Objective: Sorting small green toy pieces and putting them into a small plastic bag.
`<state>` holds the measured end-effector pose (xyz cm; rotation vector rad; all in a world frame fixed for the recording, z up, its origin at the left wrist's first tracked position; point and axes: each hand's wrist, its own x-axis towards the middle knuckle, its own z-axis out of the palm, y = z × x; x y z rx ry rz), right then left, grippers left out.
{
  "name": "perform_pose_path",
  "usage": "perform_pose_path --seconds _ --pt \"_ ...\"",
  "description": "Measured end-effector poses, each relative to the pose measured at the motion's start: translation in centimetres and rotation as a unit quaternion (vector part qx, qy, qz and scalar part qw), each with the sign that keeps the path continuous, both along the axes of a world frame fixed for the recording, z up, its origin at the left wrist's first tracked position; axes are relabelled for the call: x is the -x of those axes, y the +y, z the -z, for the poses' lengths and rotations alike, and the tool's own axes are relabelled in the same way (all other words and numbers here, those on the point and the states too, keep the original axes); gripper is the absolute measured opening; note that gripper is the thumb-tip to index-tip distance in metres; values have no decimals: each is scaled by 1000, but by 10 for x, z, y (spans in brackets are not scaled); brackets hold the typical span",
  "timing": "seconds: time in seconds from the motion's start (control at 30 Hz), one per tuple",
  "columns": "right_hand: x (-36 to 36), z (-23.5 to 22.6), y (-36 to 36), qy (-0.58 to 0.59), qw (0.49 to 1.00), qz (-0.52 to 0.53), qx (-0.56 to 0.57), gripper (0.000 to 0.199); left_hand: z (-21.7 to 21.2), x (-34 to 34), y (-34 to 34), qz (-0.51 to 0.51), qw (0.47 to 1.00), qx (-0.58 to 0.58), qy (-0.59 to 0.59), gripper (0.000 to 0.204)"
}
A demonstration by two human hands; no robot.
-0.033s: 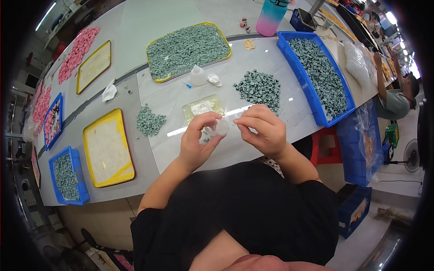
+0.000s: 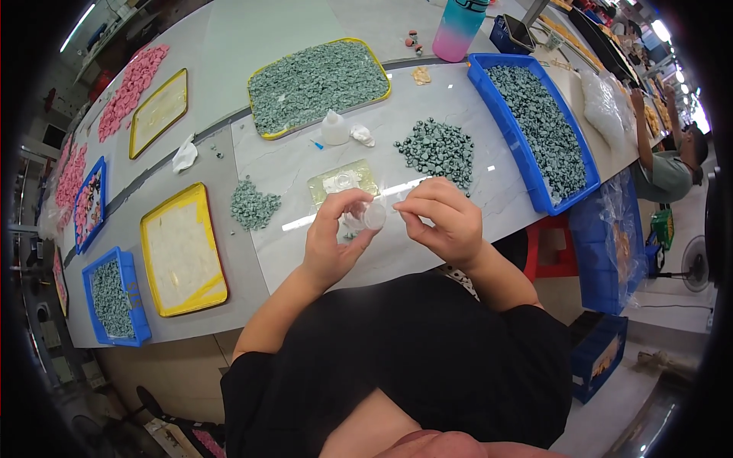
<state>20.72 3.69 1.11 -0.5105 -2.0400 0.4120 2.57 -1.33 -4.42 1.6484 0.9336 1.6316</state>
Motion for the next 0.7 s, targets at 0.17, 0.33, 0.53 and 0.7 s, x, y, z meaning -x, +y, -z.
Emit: perform_pose_path --seconds 0.17,0.33,0.53,0.7 --pt "5 5 -3 16 999 5 43 24 -11 8 3 -54 975 -61 205 53" --pt "9 6 -8 25 998 13 64 22 -8 8 2 -61 983 -17 175 47" --pt "12 4 -8 29 984 -9 176 19 -18 11 -1 -18 988 4 152 41" --pt "8 6 -5 36 957 -76 276 22 -24 12 -6 -10 991 45 129 37"
